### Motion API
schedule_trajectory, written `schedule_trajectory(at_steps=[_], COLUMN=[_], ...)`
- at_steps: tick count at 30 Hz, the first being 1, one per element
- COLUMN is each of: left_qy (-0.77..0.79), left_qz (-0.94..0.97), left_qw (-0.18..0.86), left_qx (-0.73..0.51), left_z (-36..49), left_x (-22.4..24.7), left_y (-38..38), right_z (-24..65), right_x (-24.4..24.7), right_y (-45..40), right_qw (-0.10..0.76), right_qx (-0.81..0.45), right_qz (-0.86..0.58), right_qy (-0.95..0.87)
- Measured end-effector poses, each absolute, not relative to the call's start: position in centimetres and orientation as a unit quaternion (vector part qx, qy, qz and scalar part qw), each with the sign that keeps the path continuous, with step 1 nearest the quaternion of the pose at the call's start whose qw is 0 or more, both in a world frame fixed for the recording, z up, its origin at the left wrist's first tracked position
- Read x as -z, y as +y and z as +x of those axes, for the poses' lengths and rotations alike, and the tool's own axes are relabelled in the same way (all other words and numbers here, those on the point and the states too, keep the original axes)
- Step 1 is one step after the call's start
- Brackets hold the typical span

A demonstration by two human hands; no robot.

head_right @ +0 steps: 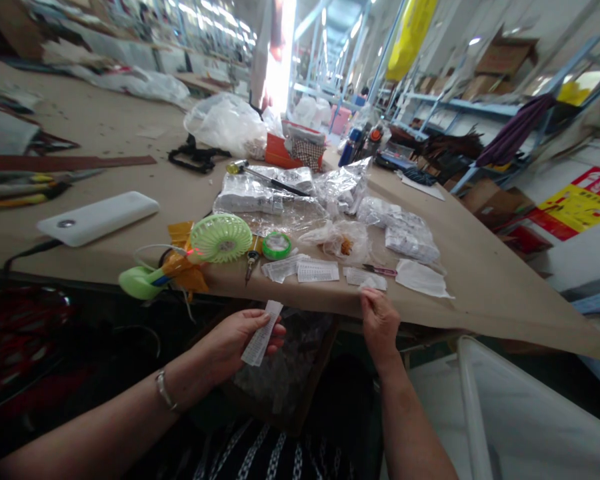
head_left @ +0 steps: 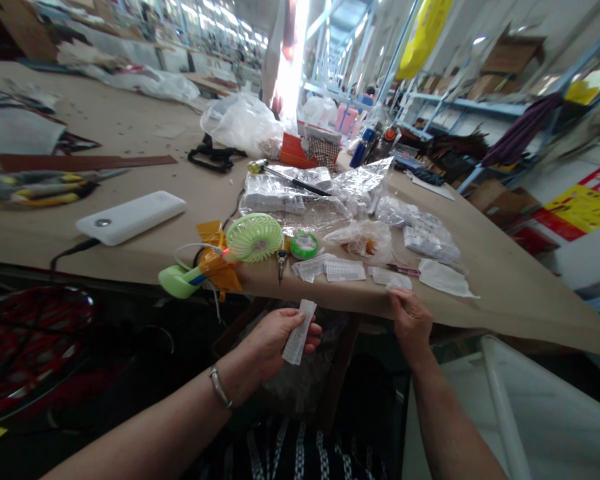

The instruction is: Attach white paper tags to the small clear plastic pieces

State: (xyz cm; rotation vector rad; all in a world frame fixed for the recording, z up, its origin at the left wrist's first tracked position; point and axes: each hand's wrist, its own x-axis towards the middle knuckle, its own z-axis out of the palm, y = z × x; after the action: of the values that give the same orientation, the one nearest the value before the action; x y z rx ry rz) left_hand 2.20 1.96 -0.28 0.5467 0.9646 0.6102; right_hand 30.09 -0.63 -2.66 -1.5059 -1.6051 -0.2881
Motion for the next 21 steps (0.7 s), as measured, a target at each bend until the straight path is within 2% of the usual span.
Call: schedule_trajectory(at_steps=[2,4,10,21], left_qy=[0.446,0.441,0.366,0.353], left_qz=[0.248,0.240,0.186,0.168], left_qw=[0.812,0.815,0.835,0.831], left_qx=[-0.284,-0.287,-0.366,-0.395], left_z=[2.4,2.6,2.7,2.4], left_x=[0.2,0.0,-0.3,1.0], left_y=[1.9,1.7,1.7,1.7], right_z=[27.6,24.4,16.5,16.0], right_x=[1.9,1.2,2.1,3.2], right_y=[-1.0,-1.4,-1.8,-1.5], right_qw=[0.510,0.529,0.432,0.381], right_qx=[0.107,0.072,-0.020,-0.029], right_qz=[-0.567,-0.501,-0.350,-0.355], right_qy=[-0.638,-0.681,-0.831,-0.853])
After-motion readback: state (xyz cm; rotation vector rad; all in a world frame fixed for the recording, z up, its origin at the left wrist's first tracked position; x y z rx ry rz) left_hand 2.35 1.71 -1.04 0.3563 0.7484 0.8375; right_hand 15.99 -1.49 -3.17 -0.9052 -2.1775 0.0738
